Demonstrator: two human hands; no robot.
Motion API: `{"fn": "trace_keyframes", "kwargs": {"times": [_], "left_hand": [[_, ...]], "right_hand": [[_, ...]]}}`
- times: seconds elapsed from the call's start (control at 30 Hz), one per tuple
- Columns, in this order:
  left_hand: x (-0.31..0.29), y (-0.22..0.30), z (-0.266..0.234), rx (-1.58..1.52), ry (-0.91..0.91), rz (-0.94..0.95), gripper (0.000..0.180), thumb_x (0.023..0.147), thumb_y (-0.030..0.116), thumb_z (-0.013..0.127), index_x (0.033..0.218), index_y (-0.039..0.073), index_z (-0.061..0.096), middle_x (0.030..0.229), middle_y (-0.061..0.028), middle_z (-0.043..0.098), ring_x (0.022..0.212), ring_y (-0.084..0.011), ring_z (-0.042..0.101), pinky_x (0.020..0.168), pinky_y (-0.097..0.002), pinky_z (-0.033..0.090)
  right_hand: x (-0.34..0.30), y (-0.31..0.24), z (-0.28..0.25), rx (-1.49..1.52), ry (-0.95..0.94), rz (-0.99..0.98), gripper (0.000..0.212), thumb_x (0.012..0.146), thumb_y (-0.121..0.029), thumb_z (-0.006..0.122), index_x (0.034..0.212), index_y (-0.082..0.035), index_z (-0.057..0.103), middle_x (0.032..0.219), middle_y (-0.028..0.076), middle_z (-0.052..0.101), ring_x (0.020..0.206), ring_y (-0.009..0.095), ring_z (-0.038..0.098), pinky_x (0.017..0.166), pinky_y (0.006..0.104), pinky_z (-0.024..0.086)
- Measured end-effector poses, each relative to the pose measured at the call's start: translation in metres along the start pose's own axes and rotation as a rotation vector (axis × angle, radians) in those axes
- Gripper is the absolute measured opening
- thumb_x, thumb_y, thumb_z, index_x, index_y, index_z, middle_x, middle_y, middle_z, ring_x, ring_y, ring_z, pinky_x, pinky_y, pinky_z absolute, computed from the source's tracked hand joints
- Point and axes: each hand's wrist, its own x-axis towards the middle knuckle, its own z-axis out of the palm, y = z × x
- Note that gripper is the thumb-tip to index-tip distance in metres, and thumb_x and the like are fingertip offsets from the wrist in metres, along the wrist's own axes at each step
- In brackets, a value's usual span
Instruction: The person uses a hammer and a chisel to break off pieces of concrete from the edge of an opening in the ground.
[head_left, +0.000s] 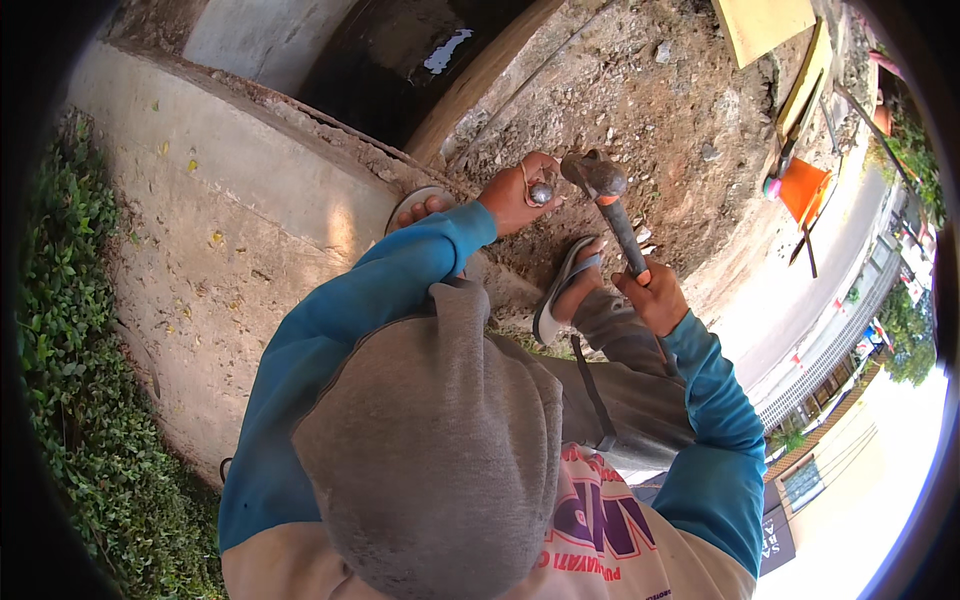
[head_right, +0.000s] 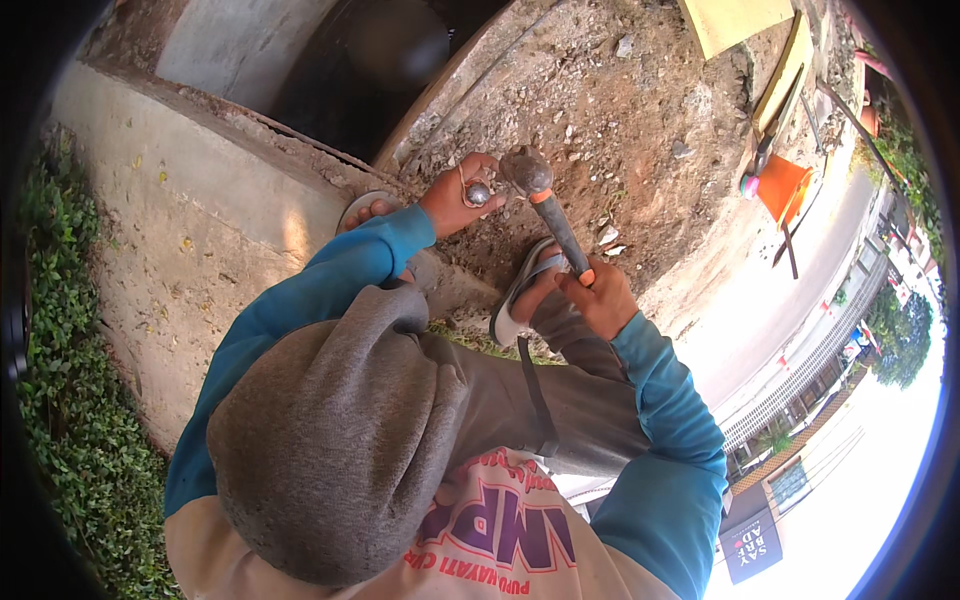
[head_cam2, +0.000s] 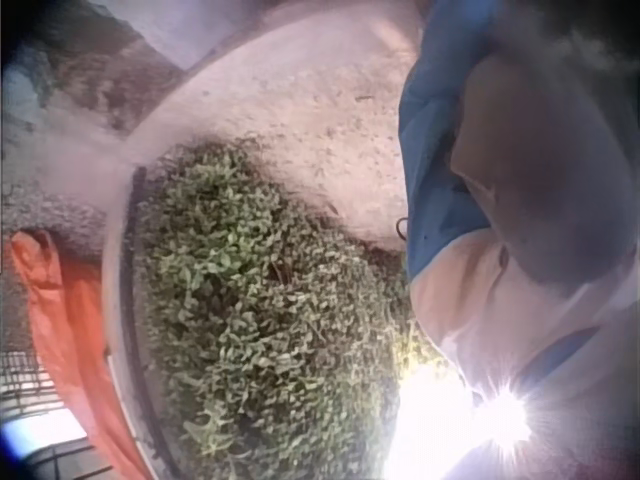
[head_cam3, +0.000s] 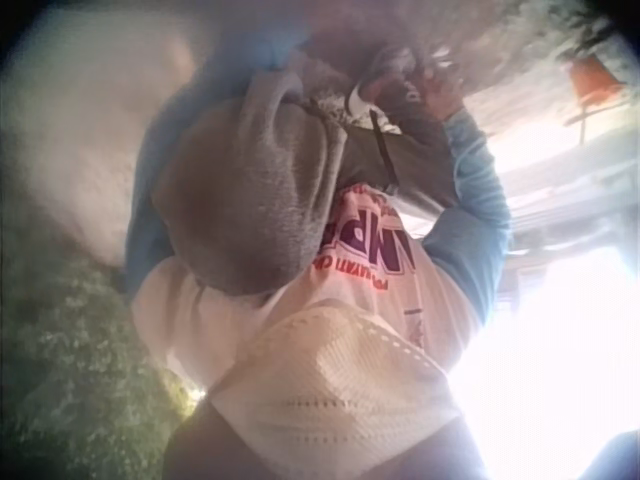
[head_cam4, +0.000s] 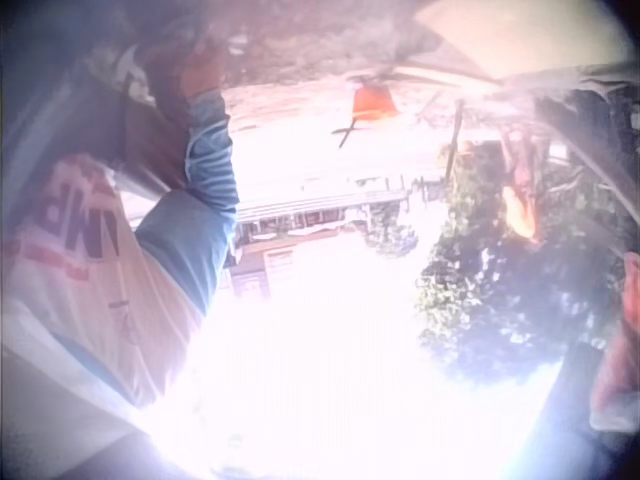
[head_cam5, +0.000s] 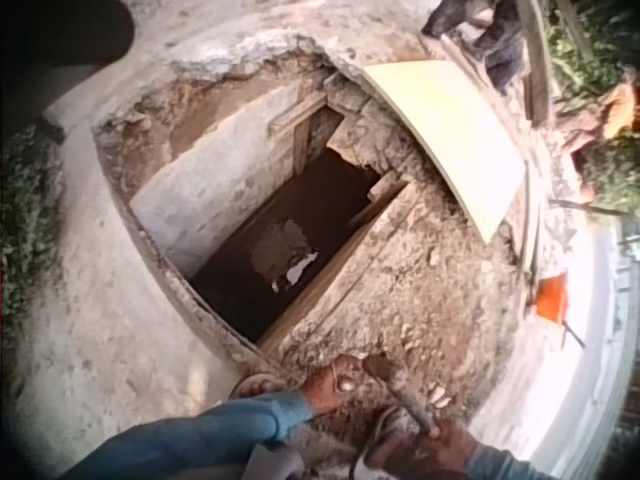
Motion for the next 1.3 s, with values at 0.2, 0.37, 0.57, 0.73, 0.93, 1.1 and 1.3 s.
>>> {"fn": "trace_keyframes", "kwargs": {"times": [0.2,0.37,0.57,0.73,0.93,1.1,1.3], "left_hand": [[0.014,0.044,-0.056,-0.349,0.558,0.022,0.029,0.082,0.012,0.072,0.105,0.005,0.056,0.074,-0.0017,0.054,0.069,-0.0093,0.054,0.067,-0.0262,0.048],[0.037,0.006,-0.123,-0.772,0.825,0.173,0.025,0.082,0.010,0.072,0.099,0.002,0.055,0.070,-0.0033,0.055,0.062,-0.0129,0.053,0.052,-0.0298,0.045],[0.055,-0.046,-0.111,-0.691,0.840,0.011,0.028,0.080,0.012,0.075,0.098,0.001,0.057,0.073,-0.0054,0.057,0.059,-0.0142,0.053,0.051,-0.0312,0.043],[0.058,-0.059,-0.102,-0.635,0.837,0.025,0.028,0.080,0.014,0.075,0.099,0.001,0.059,0.074,-0.0056,0.058,0.061,-0.0131,0.054,0.051,-0.0322,0.043],[0.054,-0.054,-0.107,-0.507,0.812,0.027,0.028,0.081,0.017,0.075,0.099,0.002,0.060,0.074,-0.0044,0.060,0.064,-0.0125,0.056,0.055,-0.0319,0.046],[0.066,-0.063,-0.117,-0.570,0.788,-0.040,0.032,0.079,0.019,0.076,0.100,0.005,0.056,0.077,-0.0061,0.059,0.062,-0.0145,0.056,0.053,-0.0332,0.048],[0.069,-0.061,-0.115,-0.572,0.784,-0.042,0.044,0.078,0.019,0.077,0.108,0.005,0.050,0.082,-0.0070,0.058,0.063,-0.0151,0.056,0.050,-0.0317,0.047]], "right_hand": [[0.009,0.000,-0.005,0.070,0.083,-0.028,0.026,0.083,-0.023,0.065,0.078,0.002,0.058,0.059,0.006,0.051,0.056,0.012,0.049,0.053,0.0321,0.040],[0.020,-0.025,0.005,0.173,0.062,-0.009,0.027,0.083,-0.024,0.066,0.074,0.000,0.058,0.060,0.003,0.052,0.056,0.009,0.048,0.052,0.0296,0.039],[0.031,-0.045,0.019,0.163,0.000,-0.046,0.026,0.084,-0.023,0.067,0.076,0.000,0.056,0.062,0.003,0.053,0.058,0.010,0.049,0.054,0.0303,0.040],[0.038,-0.091,0.013,0.072,-0.013,-0.172,0.025,0.084,-0.022,0.067,0.080,0.000,0.056,0.064,0.005,0.054,0.061,0.012,0.050,0.058,0.0316,0.042],[0.052,-0.158,0.003,0.025,0.021,-0.373,0.025,0.084,-0.022,0.067,0.084,0.001,0.057,0.065,0.006,0.056,0.061,0.012,0.051,0.058,0.0315,0.043],[0.059,-0.194,-0.001,-0.015,0.040,-0.467,0.025,0.084,-0.023,0.067,0.086,0.001,0.058,0.062,0.007,0.054,0.057,0.013,0.050,0.055,0.0314,0.042],[0.058,-0.227,-0.002,-0.145,0.139,-0.644,0.026,0.085,-0.022,0.066,0.092,0.001,0.056,0.058,0.012,0.051,0.051,0.020,0.050,0.051,0.0336,0.041]]}}
